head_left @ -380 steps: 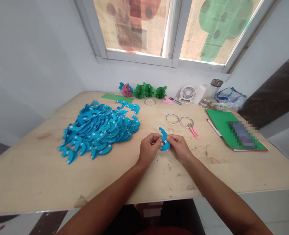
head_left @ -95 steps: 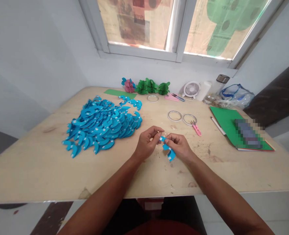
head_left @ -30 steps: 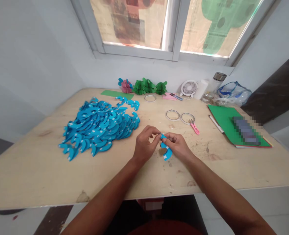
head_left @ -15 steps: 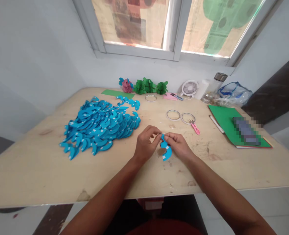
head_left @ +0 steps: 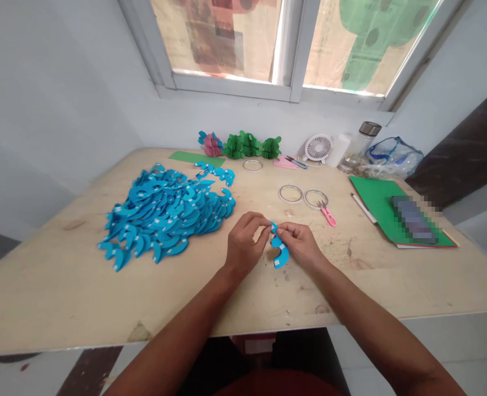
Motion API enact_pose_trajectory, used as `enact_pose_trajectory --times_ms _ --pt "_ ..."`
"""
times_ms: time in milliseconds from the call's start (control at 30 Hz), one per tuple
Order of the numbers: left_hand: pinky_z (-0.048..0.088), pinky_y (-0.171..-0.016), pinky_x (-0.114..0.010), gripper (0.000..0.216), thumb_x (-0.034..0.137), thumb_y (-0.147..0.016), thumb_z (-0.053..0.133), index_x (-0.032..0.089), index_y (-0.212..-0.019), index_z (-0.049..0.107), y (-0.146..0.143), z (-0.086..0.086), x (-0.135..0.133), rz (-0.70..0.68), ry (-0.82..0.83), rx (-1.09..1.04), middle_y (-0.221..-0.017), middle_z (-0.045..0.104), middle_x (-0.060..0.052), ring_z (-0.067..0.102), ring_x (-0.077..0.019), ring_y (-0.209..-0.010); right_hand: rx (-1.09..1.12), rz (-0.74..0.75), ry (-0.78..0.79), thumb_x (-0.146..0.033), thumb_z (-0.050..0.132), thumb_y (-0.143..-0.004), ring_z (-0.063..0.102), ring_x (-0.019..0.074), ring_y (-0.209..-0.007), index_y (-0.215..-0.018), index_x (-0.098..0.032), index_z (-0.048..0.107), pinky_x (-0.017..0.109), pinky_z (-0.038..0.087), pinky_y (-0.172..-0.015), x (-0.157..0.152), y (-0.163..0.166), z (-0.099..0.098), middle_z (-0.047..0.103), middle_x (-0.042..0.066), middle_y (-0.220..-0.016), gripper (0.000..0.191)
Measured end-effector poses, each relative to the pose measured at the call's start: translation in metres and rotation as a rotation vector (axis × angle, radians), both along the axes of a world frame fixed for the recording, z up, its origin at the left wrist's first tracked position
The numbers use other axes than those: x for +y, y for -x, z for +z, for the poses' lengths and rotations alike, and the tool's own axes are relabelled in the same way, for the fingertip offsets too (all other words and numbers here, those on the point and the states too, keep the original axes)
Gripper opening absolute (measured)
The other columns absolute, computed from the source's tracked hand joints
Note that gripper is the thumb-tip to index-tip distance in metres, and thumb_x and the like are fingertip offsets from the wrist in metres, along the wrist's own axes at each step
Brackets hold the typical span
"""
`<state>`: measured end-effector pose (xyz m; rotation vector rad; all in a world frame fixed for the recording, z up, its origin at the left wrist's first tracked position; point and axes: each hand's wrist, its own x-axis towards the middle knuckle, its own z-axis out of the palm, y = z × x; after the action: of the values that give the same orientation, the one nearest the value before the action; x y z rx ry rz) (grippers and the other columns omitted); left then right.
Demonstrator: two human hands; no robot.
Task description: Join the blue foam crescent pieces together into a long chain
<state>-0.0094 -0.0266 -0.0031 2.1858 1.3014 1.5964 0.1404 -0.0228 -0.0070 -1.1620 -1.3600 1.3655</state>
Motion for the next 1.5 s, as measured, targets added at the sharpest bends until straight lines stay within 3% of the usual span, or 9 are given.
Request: enact_pose_trajectory --times_ms 1067,1367,1500 --pt "0.049 -0.066 -0.031 0.011 0.018 -0.079 0.054 0.02 -0.077 0.065 0.0 -0.004 0.002 0.017 0.085 0.036 -0.075 0.069 -0.004 0.062 -0.0181 -0.072 -0.16 0.0 -0.157 -0.033 0.055 -0.079 0.052 0.0128 -0.054 -0.084 -0.016 0.071 0.022 0.038 -0.049 -0.001 -0.002 -0.001 0.063 0.002 -0.063 0.025" --pt "0.049 -0.06 -0.025 0.012 0.019 -0.076 0.056 0.017 -0.071 0.067 0.002 0.004 0.003 -0.032 0.379 -0.207 -0.071 0.07 -0.002 0.061 -0.0138 -0.063 -0.106 -0.012 -0.081 -0.035 0.057 -0.077 0.05 0.0116 -0.05 -0.079 -0.015 0.069 0.022 0.036 -0.046 0.0 -0.002 0.001 0.061 0.001 -0.059 0.023" --pt "0.047 -0.058 -0.024 0.011 0.023 -0.074 0.058 0.017 -0.07 0.066 0.004 0.003 0.004 -0.002 0.405 -0.289 -0.068 0.068 -0.001 0.059 -0.013 -0.061 -0.078 -0.042 -0.034 -0.036 0.059 -0.074 0.048 0.0108 -0.047 -0.076 -0.015 0.067 0.021 0.034 -0.044 0.002 -0.003 0.0 0.058 -0.001 -0.056 0.023"
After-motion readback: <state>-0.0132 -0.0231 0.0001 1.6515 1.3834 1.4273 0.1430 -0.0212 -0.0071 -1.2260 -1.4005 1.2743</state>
